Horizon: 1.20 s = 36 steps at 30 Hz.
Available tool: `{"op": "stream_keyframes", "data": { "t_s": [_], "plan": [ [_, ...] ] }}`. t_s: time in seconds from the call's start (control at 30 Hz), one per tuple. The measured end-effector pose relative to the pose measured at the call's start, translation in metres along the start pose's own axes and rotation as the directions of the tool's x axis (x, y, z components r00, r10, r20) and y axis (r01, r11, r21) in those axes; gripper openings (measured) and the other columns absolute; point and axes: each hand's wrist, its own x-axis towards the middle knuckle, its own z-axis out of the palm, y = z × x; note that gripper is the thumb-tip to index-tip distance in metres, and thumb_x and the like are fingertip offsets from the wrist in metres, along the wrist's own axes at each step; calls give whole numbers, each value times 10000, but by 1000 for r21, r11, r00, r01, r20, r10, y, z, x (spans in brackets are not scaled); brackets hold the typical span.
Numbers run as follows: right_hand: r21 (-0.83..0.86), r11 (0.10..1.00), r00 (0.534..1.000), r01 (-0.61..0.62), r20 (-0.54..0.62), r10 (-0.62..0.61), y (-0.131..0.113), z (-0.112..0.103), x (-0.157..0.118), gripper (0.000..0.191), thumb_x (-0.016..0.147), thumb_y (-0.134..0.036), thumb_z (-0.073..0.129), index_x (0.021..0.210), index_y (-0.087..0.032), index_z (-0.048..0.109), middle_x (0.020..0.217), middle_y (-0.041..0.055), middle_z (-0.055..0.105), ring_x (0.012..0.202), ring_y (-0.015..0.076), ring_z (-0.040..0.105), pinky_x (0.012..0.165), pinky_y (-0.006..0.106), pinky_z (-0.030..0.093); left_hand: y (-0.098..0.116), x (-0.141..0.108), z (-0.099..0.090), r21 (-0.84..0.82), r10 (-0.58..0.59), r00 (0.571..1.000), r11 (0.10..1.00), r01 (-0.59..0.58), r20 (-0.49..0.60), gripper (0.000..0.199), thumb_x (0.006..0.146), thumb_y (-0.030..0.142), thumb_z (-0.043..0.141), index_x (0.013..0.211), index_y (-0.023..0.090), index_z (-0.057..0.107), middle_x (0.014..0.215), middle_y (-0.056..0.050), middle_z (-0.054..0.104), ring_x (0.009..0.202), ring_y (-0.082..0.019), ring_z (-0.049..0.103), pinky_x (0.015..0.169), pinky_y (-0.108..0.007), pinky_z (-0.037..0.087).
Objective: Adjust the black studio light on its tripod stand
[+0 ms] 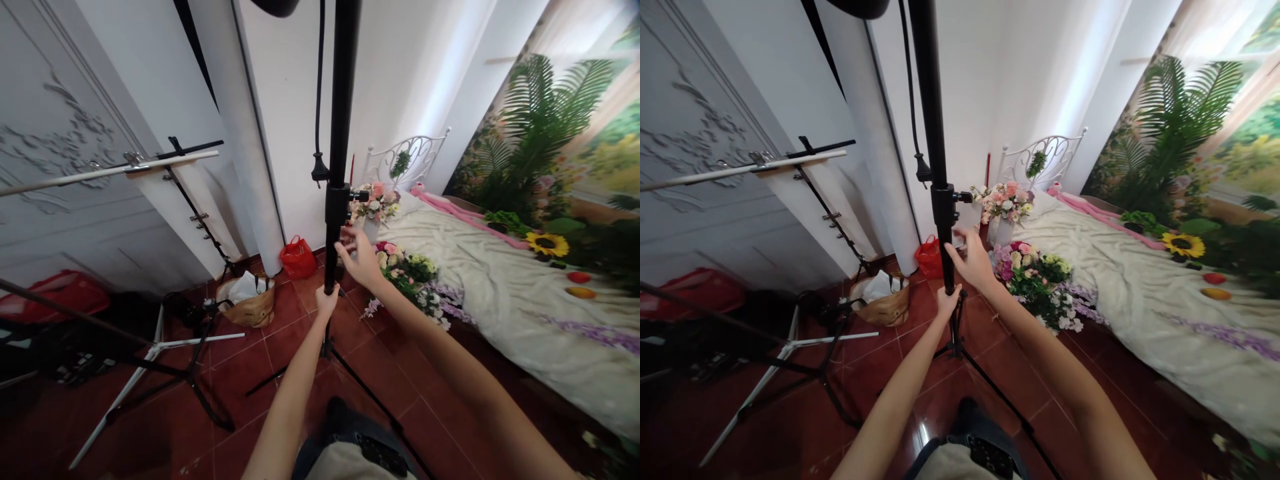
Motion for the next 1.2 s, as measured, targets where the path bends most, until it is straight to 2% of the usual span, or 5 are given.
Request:
{"op": "stream_keyframes", "data": {
  "t_s": [0.17, 0.37, 0.97, 1.1, 1.2],
  "plan": [
    [-37, 997, 939, -74, 335, 82, 94, 25, -99, 348, 908, -349, 327, 1099, -214, 586, 1150, 91, 581, 1097, 208, 506, 972, 403, 379, 7, -3, -2, -23, 31, 1000, 999, -31, 5, 258, 596, 381, 660, 552, 136, 592, 520, -10, 551, 514, -121, 513, 476, -207, 381],
    [43, 986, 904, -162, 407, 131, 149, 67, -147, 390, 893, -358, 353, 1202, -203, 535, 1262, 90, 524, 1166, 201, 478, 1014, 404, 352, 10, -4, -1, -41, 5, 999, 999, -4, 32, 252, 607, 376, 654, 578, 132, 601, 546, -28, 579, 529, -131, 534, 482, -213, 399],
    [293, 846, 880, -446, 316, 355, 167, 82, -140, 337, 799, -447, 484, 971, -190, 619, 1054, 83, 623, 979, 200, 578, 870, 331, 457, 4, 0, 2, -5, -27, 998, 1000, 28, 62, 292, 619, 408, 645, 531, 143, 560, 472, 0, 518, 474, -117, 502, 462, -209, 380],
    [185, 811, 820, -555, 289, 495, 153, 93, -127, 370, 837, -469, 429, 804, -162, 633, 872, 51, 638, 823, 205, 593, 741, 328, 494, 3, 0, 3, -11, -27, 997, 1000, 28, 72, 312, 623, 427, 644, 536, 141, 550, 492, -4, 526, 472, -110, 497, 453, -204, 383],
    [146, 790, 790, -596, 282, 544, 143, 95, -119, 319, 859, -416, 474, 933, -139, 613, 969, 39, 608, 854, 197, 583, 724, 327, 499, 1, 1, 4, -3, -20, 998, 1000, 20, 53, 301, 615, 418, 653, 552, 140, 554, 506, -2, 525, 472, -106, 494, 452, -203, 386]
  ]
}}
